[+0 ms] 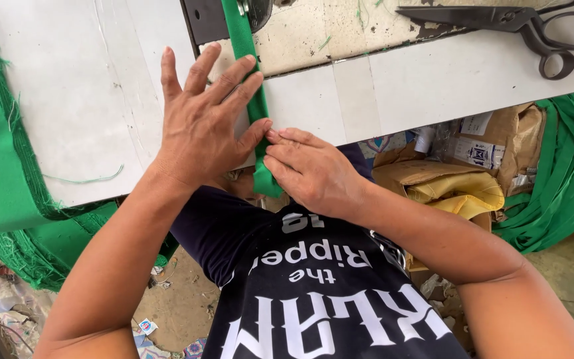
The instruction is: Folding and aligning green fabric strips at a sewing workstation
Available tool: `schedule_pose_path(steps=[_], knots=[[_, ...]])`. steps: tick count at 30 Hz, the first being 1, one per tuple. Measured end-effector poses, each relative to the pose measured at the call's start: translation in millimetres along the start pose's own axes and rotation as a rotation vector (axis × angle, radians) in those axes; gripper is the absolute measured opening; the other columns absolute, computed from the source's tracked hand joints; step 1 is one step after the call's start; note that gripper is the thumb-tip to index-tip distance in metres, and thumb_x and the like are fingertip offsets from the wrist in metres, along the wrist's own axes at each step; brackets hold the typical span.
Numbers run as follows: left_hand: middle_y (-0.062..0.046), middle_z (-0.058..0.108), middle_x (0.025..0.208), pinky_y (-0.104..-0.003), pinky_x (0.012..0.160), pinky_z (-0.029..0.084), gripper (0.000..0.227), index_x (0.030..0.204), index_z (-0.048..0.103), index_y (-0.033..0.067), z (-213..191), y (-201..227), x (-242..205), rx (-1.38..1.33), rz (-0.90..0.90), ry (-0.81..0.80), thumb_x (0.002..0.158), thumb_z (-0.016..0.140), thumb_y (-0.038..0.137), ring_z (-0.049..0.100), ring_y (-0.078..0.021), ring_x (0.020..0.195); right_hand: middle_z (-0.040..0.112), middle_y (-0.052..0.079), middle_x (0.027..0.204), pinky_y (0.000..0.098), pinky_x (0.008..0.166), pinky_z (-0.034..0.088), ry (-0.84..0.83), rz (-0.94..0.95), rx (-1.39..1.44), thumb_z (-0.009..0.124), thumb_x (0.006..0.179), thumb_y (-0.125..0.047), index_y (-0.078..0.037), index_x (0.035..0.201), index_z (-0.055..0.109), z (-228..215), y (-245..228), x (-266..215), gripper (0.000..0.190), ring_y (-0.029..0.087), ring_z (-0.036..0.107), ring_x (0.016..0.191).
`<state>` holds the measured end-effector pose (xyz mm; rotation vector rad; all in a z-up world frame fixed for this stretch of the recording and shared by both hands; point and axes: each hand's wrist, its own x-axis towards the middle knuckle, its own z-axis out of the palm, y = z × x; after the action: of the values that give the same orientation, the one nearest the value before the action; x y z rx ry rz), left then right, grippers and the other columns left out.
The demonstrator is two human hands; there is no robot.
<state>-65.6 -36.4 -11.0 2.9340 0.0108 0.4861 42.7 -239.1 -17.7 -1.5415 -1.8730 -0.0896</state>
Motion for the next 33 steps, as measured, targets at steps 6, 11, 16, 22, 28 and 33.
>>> schedule_pose_path(steps=[6, 11, 16, 22, 28, 33], knots=[[-0.012, 0.067, 0.154, -0.070, 0.119, 0.005, 0.053, 0.144, 0.079, 0.0019, 10, -28, 15, 0.011, 0.008, 0.012, 0.116, 0.067, 0.046, 0.038, -0.0443, 0.149, 0.064, 0.014, 0.096, 0.0393, 0.114, 0.047, -0.044, 0.023, -0.075, 0.050, 0.104, 0.006, 0.003, 0.094, 0.063, 3, 28, 21, 0.016, 0.030, 0.068, 0.111], [-0.015, 0.059, 0.141, -0.071, 0.117, 0.008, 0.045, 0.136, 0.076, 0.0009, 8, -30, 23, 0.026, 0.004, 0.040, 0.113, 0.077, 0.039, 0.039, -0.0436, 0.138, 0.071, 0.024, 0.108, 0.0446, 0.112, 0.050, -0.012, -0.024, -0.089, 0.062, 0.099, 0.011, 0.010, 0.105, 0.069, 5, 40, 23, 0.008, 0.036, 0.069, 0.114], [-0.009, 0.070, 0.134, -0.067, 0.119, 0.016, 0.027, 0.122, 0.081, 0.0042, 8, -20, 10, -0.007, 0.052, 0.116, 0.115, 0.073, 0.029, 0.050, -0.0379, 0.132, 0.072, 0.026, 0.113, 0.0478, 0.112, 0.052, -0.021, -0.065, -0.143, 0.060, 0.100, 0.013, 0.012, 0.107, 0.068, 1, 41, 15, 0.011, 0.040, 0.070, 0.117], [-0.006, 0.077, 0.135, -0.058, 0.124, 0.016, 0.024, 0.118, 0.086, 0.0126, 12, -30, 8, 0.008, 0.104, 0.159, 0.115, 0.083, 0.036, 0.055, -0.0353, 0.133, 0.071, 0.025, 0.107, 0.0434, 0.112, 0.052, -0.016, -0.104, -0.186, 0.048, 0.103, 0.006, 0.012, 0.105, 0.069, -2, 43, 26, 0.022, 0.037, 0.071, 0.108], [-0.008, 0.081, 0.144, -0.060, 0.128, 0.012, 0.030, 0.126, 0.089, 0.0117, 21, -60, 15, 0.091, 0.111, 0.110, 0.125, 0.086, 0.041, 0.057, -0.0386, 0.138, 0.071, 0.020, 0.108, 0.0409, 0.112, 0.051, -0.034, -0.076, -0.243, 0.063, 0.098, 0.011, 0.009, 0.108, 0.069, 14, 71, 38, 0.012, 0.034, 0.070, 0.112], [0.003, 0.081, 0.139, -0.046, 0.105, 0.029, 0.025, 0.125, 0.087, 0.0179, 18, -70, 37, 0.262, 0.100, 0.138, 0.119, 0.085, 0.043, 0.053, -0.0303, 0.128, 0.065, 0.014, 0.101, 0.0368, 0.115, 0.047, -0.053, -0.097, -0.324, 0.056, 0.103, 0.009, 0.006, 0.103, 0.066, 18, 95, 54, 0.011, 0.028, 0.066, 0.110]])
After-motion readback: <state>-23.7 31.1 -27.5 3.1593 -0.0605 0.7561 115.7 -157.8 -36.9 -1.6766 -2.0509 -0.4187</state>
